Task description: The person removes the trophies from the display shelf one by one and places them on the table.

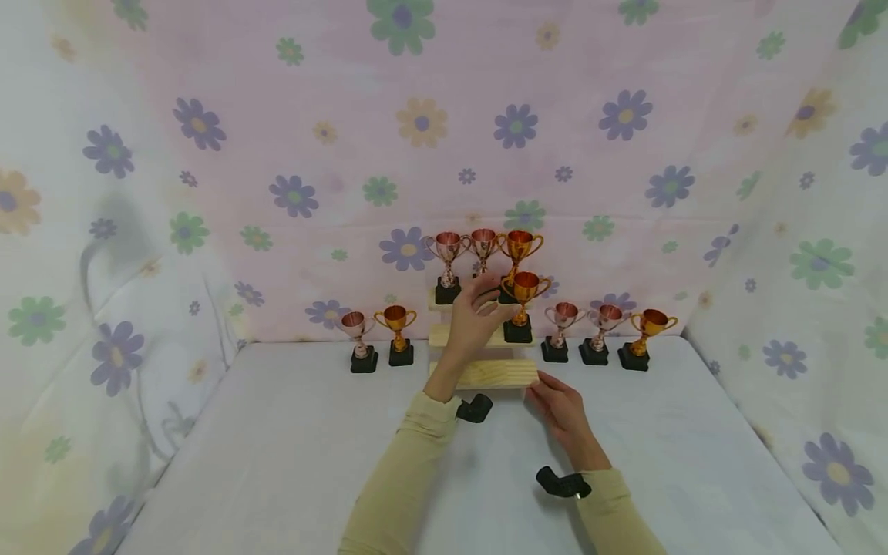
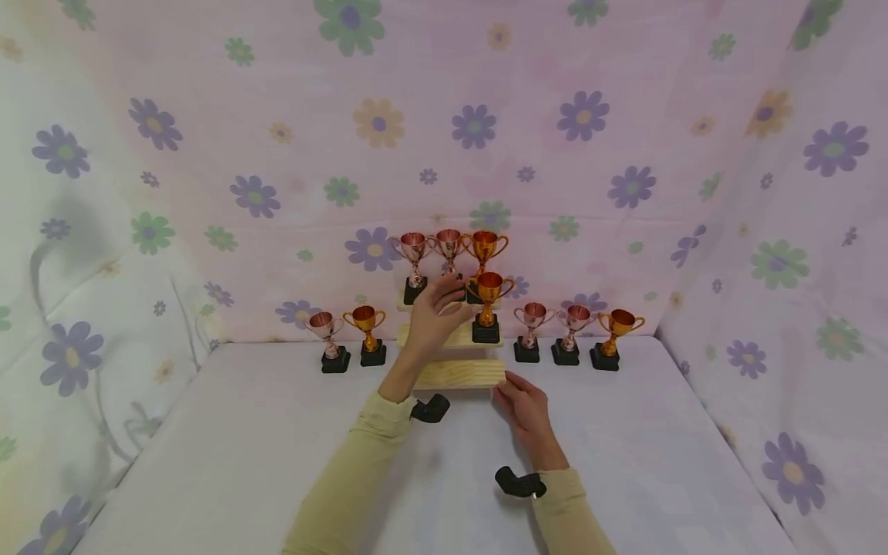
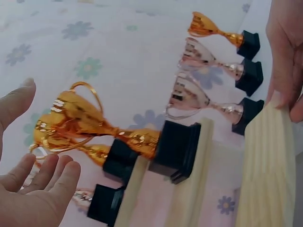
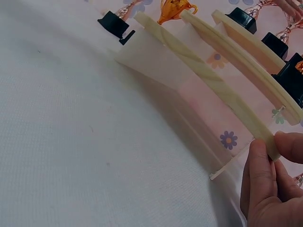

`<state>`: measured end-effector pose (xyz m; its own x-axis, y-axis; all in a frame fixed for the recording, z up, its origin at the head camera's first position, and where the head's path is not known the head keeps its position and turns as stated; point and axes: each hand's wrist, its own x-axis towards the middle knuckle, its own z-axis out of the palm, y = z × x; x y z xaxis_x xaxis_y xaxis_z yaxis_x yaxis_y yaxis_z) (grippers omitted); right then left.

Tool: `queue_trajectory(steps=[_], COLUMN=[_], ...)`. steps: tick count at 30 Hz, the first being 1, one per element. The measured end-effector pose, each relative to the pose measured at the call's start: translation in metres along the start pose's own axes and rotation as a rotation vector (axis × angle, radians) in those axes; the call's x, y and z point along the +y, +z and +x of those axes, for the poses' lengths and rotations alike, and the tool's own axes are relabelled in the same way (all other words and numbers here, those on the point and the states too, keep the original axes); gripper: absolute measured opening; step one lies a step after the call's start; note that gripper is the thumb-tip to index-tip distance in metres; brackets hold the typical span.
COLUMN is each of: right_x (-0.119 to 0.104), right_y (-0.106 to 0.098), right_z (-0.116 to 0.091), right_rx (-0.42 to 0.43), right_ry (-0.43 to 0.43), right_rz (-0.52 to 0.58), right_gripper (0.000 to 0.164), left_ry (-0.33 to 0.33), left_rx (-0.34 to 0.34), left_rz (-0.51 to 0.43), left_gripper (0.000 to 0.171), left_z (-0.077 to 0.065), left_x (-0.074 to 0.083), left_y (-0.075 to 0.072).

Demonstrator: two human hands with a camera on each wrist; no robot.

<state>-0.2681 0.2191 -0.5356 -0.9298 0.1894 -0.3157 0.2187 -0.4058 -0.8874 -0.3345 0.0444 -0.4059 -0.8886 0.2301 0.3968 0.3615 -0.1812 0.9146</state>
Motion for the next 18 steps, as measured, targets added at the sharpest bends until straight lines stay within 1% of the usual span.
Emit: queue_trajectory(steps=[5, 10, 14, 18], right_x=[-0.001, 0.000, 0.000, 0.000], right_y=[0.000, -0.003, -0.004, -0.005], right_z=[0.001, 0.001, 0.001, 0.001], right_rx=[-0.010, -0.005, -0.024, -0.028], right_ry=[0.022, 0.027, 0.020, 0.008], right_rz=[-0.012, -0.005, 0.001, -0.011], right_gripper=[0.052, 0.052, 0.052, 0.052], left_ry=[-0.064, -0.100, -0.105, -0.079], left_rx=[0.014, 0.005, 0.006, 0.021], left_rz=[0.008, 0.016, 0.042, 0.062], left_gripper=[0.067, 0.069, 0.070, 0.069], left_z=[0.007, 0.014, 0.017, 0.021], left_x=[-0.008, -0.014, -0.018, -0.020], left_y=[0.011, 0.020, 0.026, 0.030])
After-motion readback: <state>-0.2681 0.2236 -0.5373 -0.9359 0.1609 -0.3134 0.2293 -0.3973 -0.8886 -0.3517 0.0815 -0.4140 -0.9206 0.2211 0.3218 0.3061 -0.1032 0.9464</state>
